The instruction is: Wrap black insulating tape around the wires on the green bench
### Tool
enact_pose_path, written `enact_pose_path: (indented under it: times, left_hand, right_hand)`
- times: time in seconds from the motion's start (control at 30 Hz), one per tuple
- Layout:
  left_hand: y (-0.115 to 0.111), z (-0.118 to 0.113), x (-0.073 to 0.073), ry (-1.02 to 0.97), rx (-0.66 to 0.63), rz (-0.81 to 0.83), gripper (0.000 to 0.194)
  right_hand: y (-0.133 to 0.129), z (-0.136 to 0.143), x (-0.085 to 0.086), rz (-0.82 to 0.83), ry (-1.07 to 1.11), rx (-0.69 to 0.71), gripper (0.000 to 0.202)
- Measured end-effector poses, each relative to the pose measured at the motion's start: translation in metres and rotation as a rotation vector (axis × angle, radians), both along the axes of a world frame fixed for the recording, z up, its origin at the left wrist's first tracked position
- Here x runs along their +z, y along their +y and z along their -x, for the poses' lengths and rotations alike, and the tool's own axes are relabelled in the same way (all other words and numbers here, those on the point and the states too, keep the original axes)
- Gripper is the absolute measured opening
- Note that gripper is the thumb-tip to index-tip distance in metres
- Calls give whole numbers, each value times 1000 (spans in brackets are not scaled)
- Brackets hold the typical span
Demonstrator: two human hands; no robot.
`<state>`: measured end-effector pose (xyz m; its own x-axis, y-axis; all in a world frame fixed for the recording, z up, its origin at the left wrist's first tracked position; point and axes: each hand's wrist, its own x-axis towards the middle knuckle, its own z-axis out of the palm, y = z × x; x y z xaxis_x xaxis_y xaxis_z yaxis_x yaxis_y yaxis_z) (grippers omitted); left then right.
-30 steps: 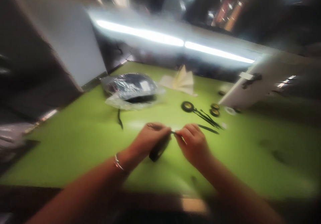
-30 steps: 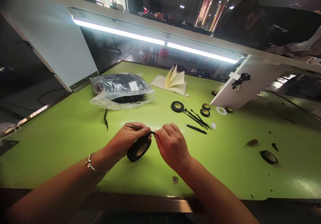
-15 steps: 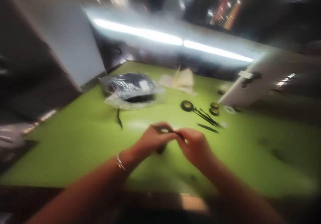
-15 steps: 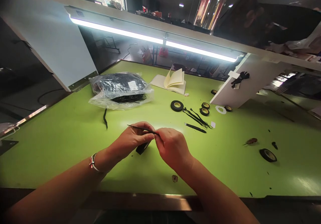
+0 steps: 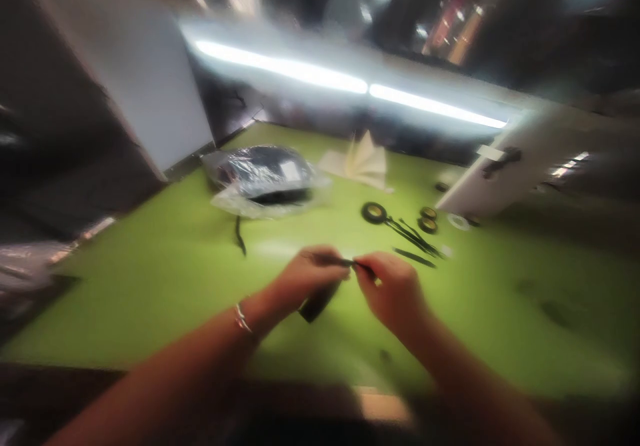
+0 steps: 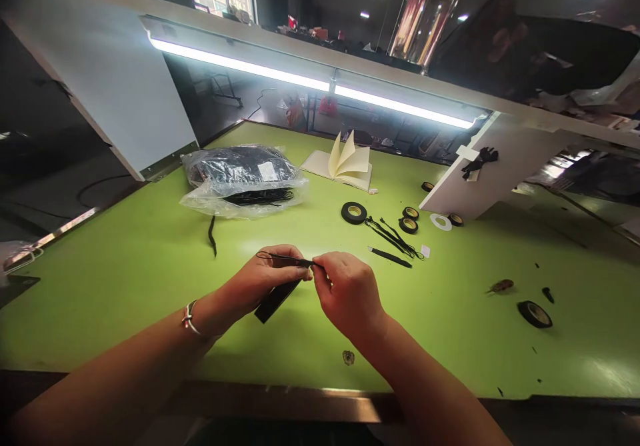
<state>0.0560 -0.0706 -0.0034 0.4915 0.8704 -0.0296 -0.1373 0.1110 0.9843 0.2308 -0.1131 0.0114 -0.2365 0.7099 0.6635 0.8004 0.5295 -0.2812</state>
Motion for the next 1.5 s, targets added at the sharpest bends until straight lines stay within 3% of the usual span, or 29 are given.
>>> enact_pose_path:
  times: [0.3,0.53,0.63,0.8,0.93,1.13,1.37,1.5]
  left_hand:
    - [-3,-2,-2,-64,39,65,24]
    - [-4,-2,-5,13,130,67,27]
    - [-2,-1,-8,20,160,80,30]
    - [-1,0,-6,62,198,-12,31]
    - [-2,-4,-6,198,196,-134,32]
    - [-4,-6,-5,229,197,-171,35]
    - [-1,-9,-9,140,92,-173,23]
    - [3,-7,-18,68,73,-60,19]
  right_hand:
    - [3,-3,-8,-190,-180,-78,11]
    - [4,2,-15,-303,-291,-70,17]
    - [4,5,-15,-228,-231,-33,16]
    - [5,4,-13,87,30,100,17]
    - [7,1,-15,137,103,148,18]
    - [9,0,-11,302,240,183,15]
    - [10,1,-17,43,76,56,10]
    - [11,3,-18,-19,-5,52,10]
